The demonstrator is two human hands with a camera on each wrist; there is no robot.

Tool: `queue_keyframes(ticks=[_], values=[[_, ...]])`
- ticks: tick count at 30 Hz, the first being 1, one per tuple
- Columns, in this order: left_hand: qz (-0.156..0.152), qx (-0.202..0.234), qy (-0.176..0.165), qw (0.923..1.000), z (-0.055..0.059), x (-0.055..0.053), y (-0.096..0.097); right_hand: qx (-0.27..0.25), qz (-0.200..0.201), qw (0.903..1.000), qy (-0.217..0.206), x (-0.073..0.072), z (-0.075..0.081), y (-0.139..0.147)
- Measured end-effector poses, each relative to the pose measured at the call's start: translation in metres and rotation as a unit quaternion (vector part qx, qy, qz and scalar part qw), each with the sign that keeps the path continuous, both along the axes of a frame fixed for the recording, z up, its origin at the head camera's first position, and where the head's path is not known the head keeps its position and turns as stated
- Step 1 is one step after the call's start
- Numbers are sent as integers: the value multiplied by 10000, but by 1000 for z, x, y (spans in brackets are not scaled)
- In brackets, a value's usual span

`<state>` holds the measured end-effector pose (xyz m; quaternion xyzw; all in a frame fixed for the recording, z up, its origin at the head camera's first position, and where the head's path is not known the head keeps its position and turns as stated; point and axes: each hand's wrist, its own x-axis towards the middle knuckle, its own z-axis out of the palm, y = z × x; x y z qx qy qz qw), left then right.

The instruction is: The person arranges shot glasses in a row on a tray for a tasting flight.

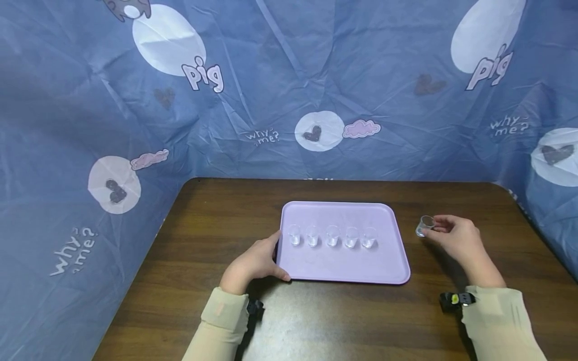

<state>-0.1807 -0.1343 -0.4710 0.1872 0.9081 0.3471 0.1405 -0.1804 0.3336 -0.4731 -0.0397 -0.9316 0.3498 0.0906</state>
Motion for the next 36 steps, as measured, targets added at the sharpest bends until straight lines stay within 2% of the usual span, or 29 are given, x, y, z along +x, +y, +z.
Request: queue_keyframes(ticks=[6,21,36], values=[[9,-24,-1,10000,0,1,0,149,-21,9999,-35,-3,-2,-1],[5,-68,20,10000,-1,1,1,336,29,9991,258,-4,-4,-5],[-10,-25,37,10000,0,0,0,211,160,9996,48,0,2,-14]])
